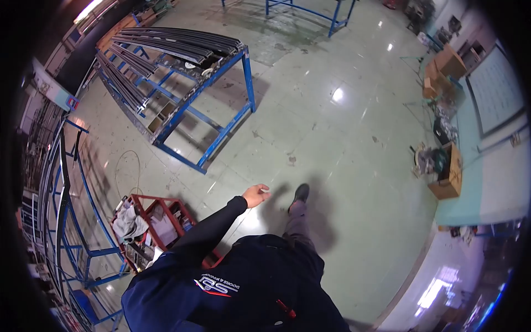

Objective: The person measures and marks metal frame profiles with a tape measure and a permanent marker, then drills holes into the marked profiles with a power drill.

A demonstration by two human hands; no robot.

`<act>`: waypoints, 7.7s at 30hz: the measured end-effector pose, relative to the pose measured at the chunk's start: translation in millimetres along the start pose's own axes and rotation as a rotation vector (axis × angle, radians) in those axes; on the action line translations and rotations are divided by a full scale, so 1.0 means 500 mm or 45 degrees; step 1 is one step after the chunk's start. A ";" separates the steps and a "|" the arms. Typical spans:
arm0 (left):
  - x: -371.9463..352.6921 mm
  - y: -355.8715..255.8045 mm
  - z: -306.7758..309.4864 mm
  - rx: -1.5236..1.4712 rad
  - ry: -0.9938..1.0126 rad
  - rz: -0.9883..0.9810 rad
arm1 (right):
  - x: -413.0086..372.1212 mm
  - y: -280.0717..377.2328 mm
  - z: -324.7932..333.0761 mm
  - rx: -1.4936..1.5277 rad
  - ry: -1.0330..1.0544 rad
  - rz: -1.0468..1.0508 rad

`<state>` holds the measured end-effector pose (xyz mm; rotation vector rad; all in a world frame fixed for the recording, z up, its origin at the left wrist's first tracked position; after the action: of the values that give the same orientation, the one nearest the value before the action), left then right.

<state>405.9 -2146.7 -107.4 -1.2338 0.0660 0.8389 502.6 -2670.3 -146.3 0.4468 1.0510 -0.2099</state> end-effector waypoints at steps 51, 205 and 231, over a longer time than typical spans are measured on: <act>1.516 -0.278 1.831 0.290 -2.279 1.752 | 1.053 3.987 -0.055 -1.586 -0.263 0.983; 1.662 0.174 3.476 -2.093 -2.732 0.458 | 0.042 5.072 -2.863 -2.923 0.341 1.955; 1.468 0.054 3.995 0.174 -3.174 0.242 | -0.849 4.983 -2.784 -2.943 2.074 2.225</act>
<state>141.6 -67.2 260.0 0.6093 -1.6908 1.9004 133.7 159.9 276.1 0.8471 -0.9378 -2.6106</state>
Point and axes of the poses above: each hand's wrist, its own x-axis towards the middle knuckle, its own z-axis out of the back of the hand, y = z × x, the point moved 3 cm from there along x, towards the middle knuckle, and after that the axes turned 1 degree about -y, right-handed, at the moved point
